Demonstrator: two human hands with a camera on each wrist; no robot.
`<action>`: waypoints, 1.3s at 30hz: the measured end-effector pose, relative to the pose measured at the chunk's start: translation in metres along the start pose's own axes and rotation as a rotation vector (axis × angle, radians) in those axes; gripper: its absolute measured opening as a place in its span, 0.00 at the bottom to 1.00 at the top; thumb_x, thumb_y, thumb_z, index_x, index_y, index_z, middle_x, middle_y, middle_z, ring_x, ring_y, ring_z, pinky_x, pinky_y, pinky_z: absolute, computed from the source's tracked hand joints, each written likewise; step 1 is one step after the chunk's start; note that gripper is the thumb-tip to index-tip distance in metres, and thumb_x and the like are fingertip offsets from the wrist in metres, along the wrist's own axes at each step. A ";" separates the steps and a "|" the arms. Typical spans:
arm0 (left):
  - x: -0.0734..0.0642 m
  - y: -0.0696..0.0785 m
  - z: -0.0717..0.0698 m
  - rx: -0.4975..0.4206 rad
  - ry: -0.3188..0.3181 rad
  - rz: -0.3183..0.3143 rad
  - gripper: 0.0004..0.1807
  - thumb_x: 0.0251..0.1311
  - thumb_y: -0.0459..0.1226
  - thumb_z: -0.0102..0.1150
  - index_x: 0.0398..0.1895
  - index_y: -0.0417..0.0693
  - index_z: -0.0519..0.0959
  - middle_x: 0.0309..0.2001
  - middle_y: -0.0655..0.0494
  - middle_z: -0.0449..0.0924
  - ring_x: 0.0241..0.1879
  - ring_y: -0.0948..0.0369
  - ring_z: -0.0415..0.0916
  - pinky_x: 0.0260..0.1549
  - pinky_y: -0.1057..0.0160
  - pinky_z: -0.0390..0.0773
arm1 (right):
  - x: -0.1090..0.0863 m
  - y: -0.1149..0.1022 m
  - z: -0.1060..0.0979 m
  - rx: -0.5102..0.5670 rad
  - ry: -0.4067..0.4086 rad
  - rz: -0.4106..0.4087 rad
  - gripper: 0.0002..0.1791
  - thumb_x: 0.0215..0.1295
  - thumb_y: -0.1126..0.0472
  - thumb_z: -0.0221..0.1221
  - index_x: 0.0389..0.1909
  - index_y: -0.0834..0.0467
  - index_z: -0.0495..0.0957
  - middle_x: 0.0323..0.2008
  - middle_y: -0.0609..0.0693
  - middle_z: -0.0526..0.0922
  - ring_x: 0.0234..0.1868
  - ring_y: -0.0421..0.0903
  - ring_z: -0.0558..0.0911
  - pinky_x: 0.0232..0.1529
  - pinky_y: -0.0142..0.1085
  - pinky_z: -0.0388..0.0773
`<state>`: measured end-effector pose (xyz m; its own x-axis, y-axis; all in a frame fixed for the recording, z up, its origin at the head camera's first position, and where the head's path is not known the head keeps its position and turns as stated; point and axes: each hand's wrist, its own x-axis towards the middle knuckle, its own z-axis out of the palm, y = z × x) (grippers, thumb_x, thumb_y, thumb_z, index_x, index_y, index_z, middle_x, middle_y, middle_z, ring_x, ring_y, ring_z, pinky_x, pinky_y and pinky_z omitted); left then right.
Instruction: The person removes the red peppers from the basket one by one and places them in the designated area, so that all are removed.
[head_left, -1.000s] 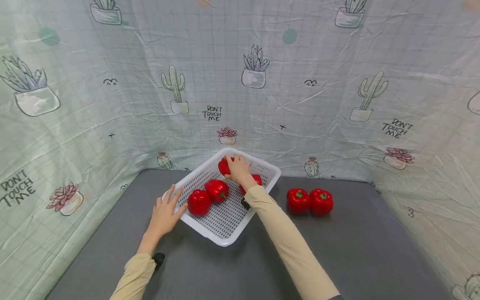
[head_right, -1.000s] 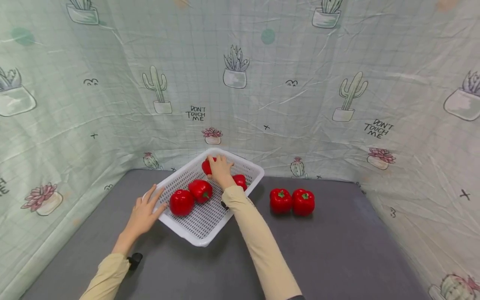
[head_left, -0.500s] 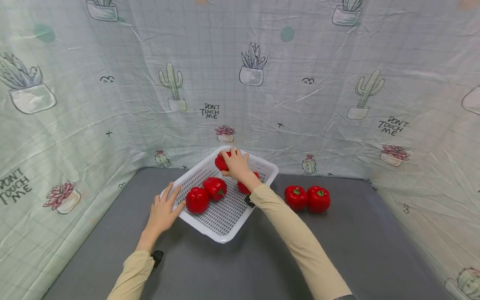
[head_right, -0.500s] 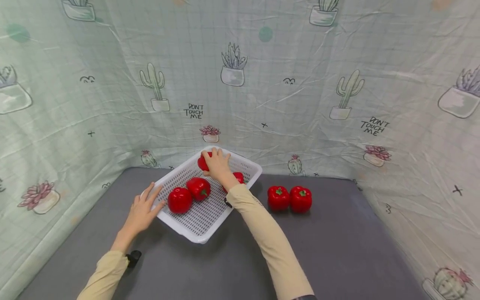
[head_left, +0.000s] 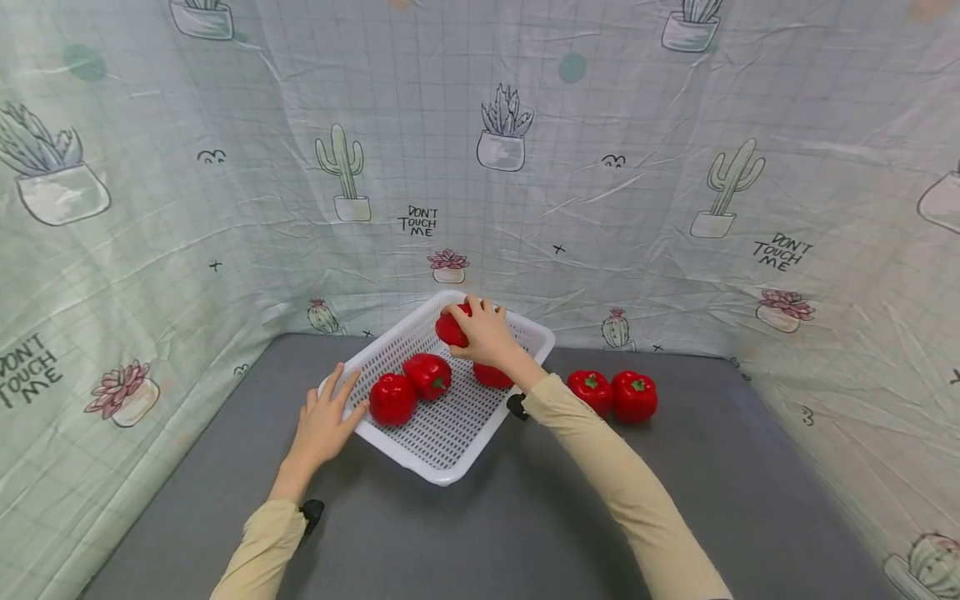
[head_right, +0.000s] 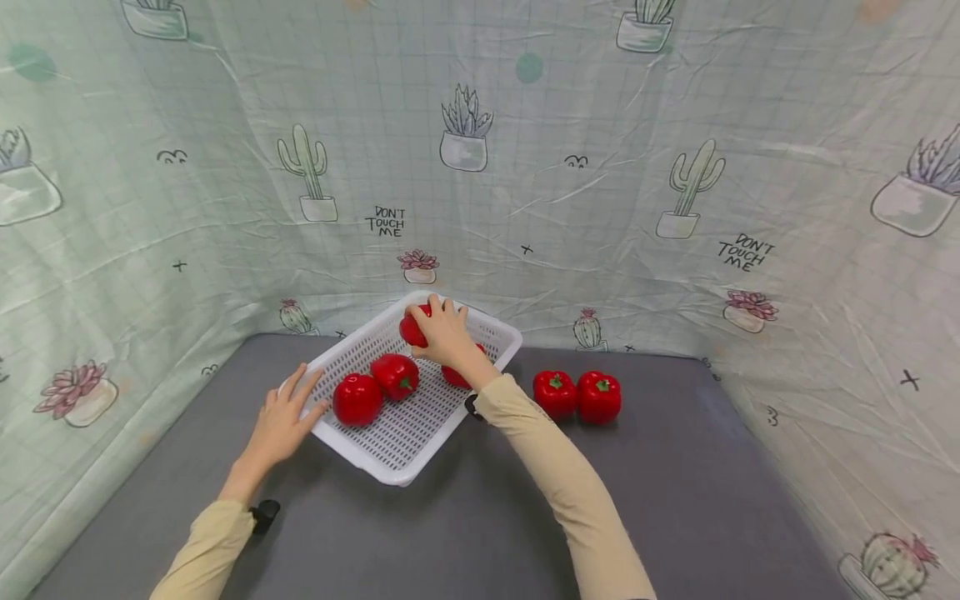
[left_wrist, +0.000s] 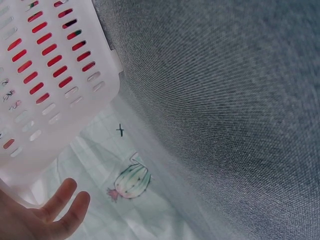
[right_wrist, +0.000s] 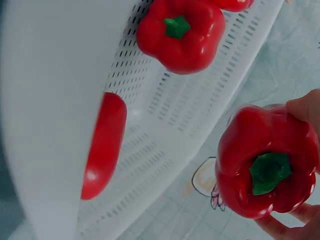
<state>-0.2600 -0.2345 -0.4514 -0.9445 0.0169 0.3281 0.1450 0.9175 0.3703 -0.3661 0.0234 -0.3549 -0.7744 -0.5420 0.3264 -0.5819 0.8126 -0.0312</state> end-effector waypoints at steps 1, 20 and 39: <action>0.000 0.000 0.000 0.000 -0.001 0.000 0.32 0.58 0.48 0.47 0.65 0.48 0.57 0.67 0.39 0.48 0.50 0.39 0.57 0.43 0.39 0.64 | -0.002 0.001 -0.001 0.004 0.008 -0.008 0.30 0.51 0.47 0.58 0.56 0.45 0.63 0.51 0.56 0.66 0.49 0.53 0.66 0.43 0.49 0.63; 0.002 0.002 0.002 -0.006 0.008 -0.003 0.32 0.58 0.48 0.47 0.65 0.47 0.58 0.67 0.39 0.48 0.50 0.40 0.57 0.43 0.39 0.64 | -0.039 0.010 -0.010 0.100 0.117 -0.107 0.31 0.47 0.49 0.60 0.56 0.46 0.65 0.52 0.54 0.66 0.51 0.51 0.64 0.41 0.46 0.62; 0.001 -0.001 0.003 -0.006 0.006 -0.004 0.32 0.58 0.48 0.48 0.66 0.48 0.57 0.67 0.39 0.48 0.51 0.39 0.56 0.44 0.39 0.64 | -0.083 0.012 -0.020 0.186 0.160 -0.089 0.32 0.43 0.50 0.65 0.54 0.44 0.68 0.52 0.52 0.65 0.52 0.52 0.66 0.48 0.49 0.67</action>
<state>-0.2622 -0.2346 -0.4539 -0.9434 0.0112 0.3316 0.1434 0.9151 0.3770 -0.3042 0.0826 -0.3631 -0.6774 -0.5567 0.4808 -0.6931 0.7019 -0.1639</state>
